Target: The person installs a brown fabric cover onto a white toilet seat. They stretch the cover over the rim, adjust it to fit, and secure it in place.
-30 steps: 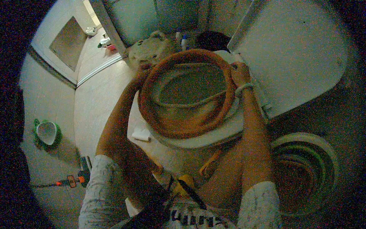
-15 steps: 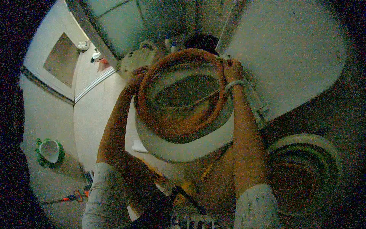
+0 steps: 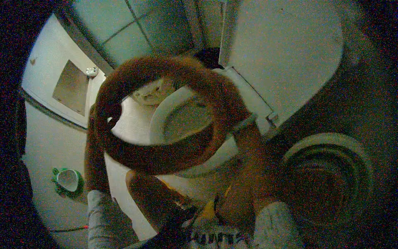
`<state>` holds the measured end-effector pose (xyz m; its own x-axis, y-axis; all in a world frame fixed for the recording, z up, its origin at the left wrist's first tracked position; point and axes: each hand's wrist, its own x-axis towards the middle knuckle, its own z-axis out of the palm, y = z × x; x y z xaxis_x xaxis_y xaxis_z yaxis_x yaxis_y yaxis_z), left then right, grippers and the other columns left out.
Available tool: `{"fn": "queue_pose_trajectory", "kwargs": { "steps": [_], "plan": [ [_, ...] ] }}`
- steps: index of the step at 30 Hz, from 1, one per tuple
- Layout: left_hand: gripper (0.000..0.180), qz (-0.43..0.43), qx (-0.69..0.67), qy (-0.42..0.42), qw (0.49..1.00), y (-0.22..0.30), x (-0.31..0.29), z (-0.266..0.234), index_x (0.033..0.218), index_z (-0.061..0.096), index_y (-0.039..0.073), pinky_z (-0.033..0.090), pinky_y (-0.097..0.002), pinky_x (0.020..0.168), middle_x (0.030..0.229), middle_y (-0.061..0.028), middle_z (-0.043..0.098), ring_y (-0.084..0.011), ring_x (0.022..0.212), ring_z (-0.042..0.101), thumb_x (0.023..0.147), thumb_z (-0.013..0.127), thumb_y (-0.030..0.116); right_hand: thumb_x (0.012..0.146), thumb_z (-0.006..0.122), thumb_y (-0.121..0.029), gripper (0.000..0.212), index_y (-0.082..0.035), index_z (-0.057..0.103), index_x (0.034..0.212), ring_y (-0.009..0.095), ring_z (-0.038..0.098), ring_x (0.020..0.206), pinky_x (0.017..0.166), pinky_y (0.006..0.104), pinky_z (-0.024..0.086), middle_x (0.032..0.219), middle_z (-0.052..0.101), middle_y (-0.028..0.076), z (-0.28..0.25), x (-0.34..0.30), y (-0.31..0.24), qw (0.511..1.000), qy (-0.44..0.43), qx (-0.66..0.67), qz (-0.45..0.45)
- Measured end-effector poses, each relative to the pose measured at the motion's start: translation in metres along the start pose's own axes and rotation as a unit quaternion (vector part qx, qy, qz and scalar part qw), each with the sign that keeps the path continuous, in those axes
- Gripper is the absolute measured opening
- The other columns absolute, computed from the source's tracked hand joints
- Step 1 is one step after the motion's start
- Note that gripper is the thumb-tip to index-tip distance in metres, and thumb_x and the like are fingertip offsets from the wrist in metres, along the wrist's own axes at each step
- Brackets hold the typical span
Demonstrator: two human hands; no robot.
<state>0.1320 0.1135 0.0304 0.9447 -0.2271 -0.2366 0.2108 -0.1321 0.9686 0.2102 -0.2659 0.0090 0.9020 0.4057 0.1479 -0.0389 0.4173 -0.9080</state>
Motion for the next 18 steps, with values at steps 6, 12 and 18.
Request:
{"fn": "queue_pose_trajectory", "kwargs": {
  "steps": [6, 12, 18],
  "plan": [
    [0.062, -0.01, 0.053, -0.057, 0.997, 0.025, -0.026, 0.004, 0.117, 0.043, -0.004, 0.033, -0.0342, 0.088, 0.112, -0.0144, 0.049, -0.021, 0.102, 0.047, 0.069, 0.065, 0.028, 0.084, 0.055, -0.024, 0.03, -0.001, 0.053, 0.104, 0.012, 0.054, 0.083, 0.073, 0.0256, 0.045, 0.094, 0.057, 0.005, 0.021, -0.013, 0.049, 0.998, 0.007, 0.054, 0.04],
    [0.074, 0.05, 0.062, -0.165, 0.983, 0.005, 0.015, 0.057, 0.118, 0.042, -0.007, 0.026, -0.0376, 0.097, 0.121, -0.0169, 0.045, -0.0244, 0.111, 0.044, 0.061, 0.072, 0.028, 0.083, 0.056, -0.026, 0.029, -0.001, 0.057, 0.097, 0.01, 0.054, 0.082, 0.073, 0.0251, 0.045, 0.09, 0.059, 0.004, -0.049, -0.054, 0.114, 0.987, 0.026, -0.157, -0.001],
    [0.031, -0.032, 0.131, -0.017, 0.991, 0.009, 0.116, 0.137, 0.109, 0.052, 0.0, 0.038, -0.0306, 0.09, 0.112, -0.0096, 0.053, -0.0185, 0.101, 0.049, 0.081, 0.054, 0.011, 0.083, 0.056, -0.028, 0.03, 0.002, 0.06, 0.089, 0.009, 0.054, 0.076, 0.068, 0.0252, 0.045, 0.083, 0.061, 0.004, -0.167, -0.066, 0.075, 0.9, 0.072, -0.396, 0.168]
  ]
}}
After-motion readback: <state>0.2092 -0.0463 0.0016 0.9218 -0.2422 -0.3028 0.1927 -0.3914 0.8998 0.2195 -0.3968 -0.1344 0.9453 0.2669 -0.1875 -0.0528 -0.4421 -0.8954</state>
